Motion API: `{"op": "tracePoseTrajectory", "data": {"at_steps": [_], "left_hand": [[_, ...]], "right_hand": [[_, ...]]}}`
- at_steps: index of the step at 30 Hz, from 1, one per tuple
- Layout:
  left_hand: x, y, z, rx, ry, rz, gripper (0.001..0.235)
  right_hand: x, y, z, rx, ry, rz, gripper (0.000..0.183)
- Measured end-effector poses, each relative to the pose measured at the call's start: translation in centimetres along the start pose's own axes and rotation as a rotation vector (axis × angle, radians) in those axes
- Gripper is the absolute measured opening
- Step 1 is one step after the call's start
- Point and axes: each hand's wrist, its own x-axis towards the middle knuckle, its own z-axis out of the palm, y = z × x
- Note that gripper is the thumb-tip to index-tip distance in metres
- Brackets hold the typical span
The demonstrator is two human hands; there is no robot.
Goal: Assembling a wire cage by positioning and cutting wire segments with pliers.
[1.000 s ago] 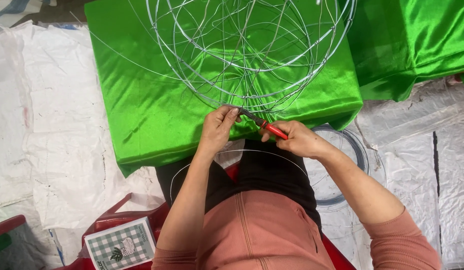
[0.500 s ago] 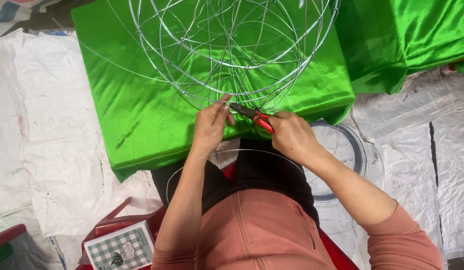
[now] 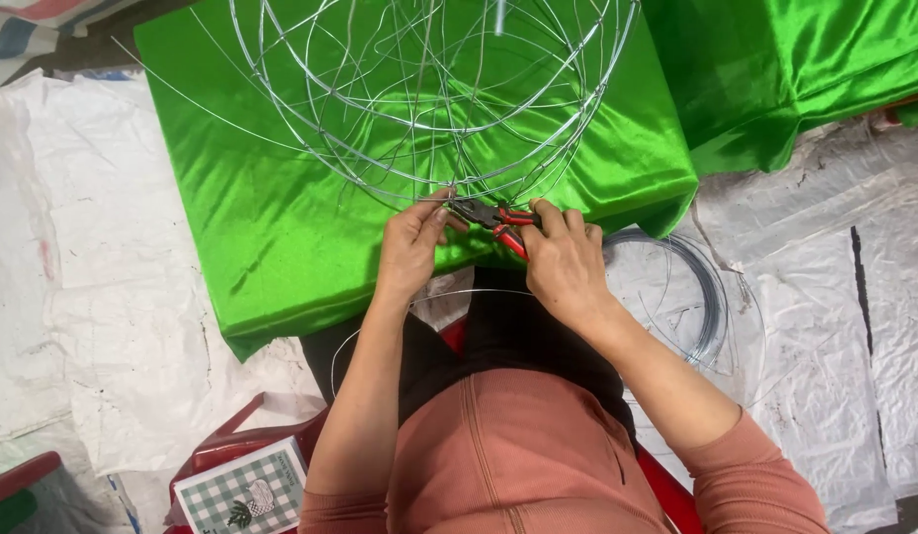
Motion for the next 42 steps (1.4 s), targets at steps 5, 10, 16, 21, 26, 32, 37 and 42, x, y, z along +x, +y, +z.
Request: {"op": "tracePoseTrajectory", "data": {"at_steps": [5, 10, 16, 21, 26, 32, 37, 42], "left_hand": [[0.1, -0.5, 0.5, -0.065, 0.066, 0.020, 0.023], [0.0, 0.6, 1.0, -0.106, 0.100, -0.031, 0.026], [-0.9, 1.2, 0.0, 0.242, 0.154, -0.078, 0.018], [-0.7, 2.8, -0.4, 0.951, 0.374, 0.553, 0.012], [-0.8, 3.9, 0.1, 1.110, 0.337, 0.590, 0.020], [-0.9, 2.5, 0.3, 0.831, 0.386, 0.583, 0.011], [-1.5, 2.4, 0.7, 0.684, 0.429, 0.536, 0.007], [-1.3, 3.5, 1.2, 0.655, 0.344, 0.455, 0.012]], "right_hand": [[-0.4, -1.2, -3.1, 0.101, -0.165, 0.075, 0.037], [-1.3, -1.0, -3.3, 0.270, -0.337, 0.158, 0.050], [-2.2, 1.0, -5.4, 0.168, -0.235, 0.088, 0.047], [0.5, 2.4, -8.9, -0.069, -0.288, -0.029, 0.042], [3.6, 3.5, -9.5, -0.087, -0.423, -0.038, 0.039], [7.0, 1.5, -14.5, 0.255, -0.790, 0.012, 0.046], [7.4, 1.9, -13.7, 0.710, -0.855, 0.278, 0.032], [7.1, 2.0, -12.9, 1.012, -0.992, 0.367, 0.041]]}}
